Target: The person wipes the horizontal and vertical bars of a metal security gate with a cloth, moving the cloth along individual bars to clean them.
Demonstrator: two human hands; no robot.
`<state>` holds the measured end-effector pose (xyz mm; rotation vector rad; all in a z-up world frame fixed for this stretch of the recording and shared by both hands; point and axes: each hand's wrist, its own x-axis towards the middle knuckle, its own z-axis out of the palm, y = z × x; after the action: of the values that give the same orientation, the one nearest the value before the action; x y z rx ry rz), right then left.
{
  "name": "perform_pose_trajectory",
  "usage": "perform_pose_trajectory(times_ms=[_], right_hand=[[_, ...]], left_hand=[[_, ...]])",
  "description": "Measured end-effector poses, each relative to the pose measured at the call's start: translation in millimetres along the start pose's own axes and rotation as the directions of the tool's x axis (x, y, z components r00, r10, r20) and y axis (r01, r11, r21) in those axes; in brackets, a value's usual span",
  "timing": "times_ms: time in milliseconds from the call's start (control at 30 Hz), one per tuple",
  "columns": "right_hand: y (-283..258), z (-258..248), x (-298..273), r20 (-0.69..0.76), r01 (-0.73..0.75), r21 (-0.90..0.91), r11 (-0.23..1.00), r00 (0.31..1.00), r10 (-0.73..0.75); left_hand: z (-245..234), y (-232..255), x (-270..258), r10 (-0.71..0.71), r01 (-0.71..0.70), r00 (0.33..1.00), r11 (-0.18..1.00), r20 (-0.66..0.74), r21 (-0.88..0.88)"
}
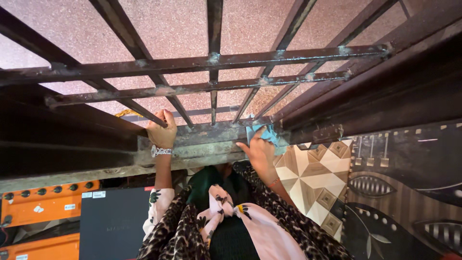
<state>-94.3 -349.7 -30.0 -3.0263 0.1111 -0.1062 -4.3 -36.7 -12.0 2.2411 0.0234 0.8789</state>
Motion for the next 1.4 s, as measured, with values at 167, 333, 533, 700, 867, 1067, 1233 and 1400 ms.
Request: perform_pose_trajectory(times_ms=[167, 333, 533, 700, 867, 1067, 1233, 1400], right_hand=[[2.0, -0.5, -1.3, -0.035, 0.021, -0.005, 1.0, 0.999, -0.021], [4.2, 0.7, -3.6, -0.178, 0.075, -0.044, 0.996, 0.981, -0.081], [-23.7, 12.9, 8.2, 0.023, 0.105, -0.04, 0.994, 0.994, -0.104], [-90.4, 37.6, 11.8, 0.07, 0.359, 0.007, 0.933, 0.931, -0.359], [-129.8, -11.5, -4.4, 0.042, 0.503, 0.036, 0.864, 0.863, -0.504], [-138.9, -31.4, -11.7, -0.098, 0.465, 0.053, 0.884, 0.883, -0.459], [-169.8, 10.3, -5.8, -0.087, 0.613, 0.144, 0.777, 0.79, -0.607], [-212.5, 35.6, -4.6, -0.007, 0.746, 0.176, 0.643, 0.654, -0.757]], left_hand=[[-1.4, 1.6, 1.3, -0.014, 0.014, 1.0, 1.0, 0.006, -0.005], [-2.0, 2.4, 1.6, -0.018, 0.017, 1.0, 1.0, 0.016, 0.02], [-2.5, 2.1, 1.5, -0.041, 0.041, 0.999, 0.999, 0.004, -0.019], [1.6, -6.4, -4.9, -0.022, 0.022, 1.0, 1.0, 0.021, 0.013], [-1.5, -13.6, -7.8, -0.038, 0.038, 0.999, 0.999, -0.002, 0.025], [-0.9, -24.0, -5.4, -0.054, 0.053, 0.997, 0.999, -0.049, -0.013], [-15.6, -22.0, 2.1, 0.033, -0.042, 0.996, 0.994, -0.08, -0.102], [-26.9, -23.5, 5.9, -0.018, 0.013, 0.999, 0.993, -0.042, -0.117]])
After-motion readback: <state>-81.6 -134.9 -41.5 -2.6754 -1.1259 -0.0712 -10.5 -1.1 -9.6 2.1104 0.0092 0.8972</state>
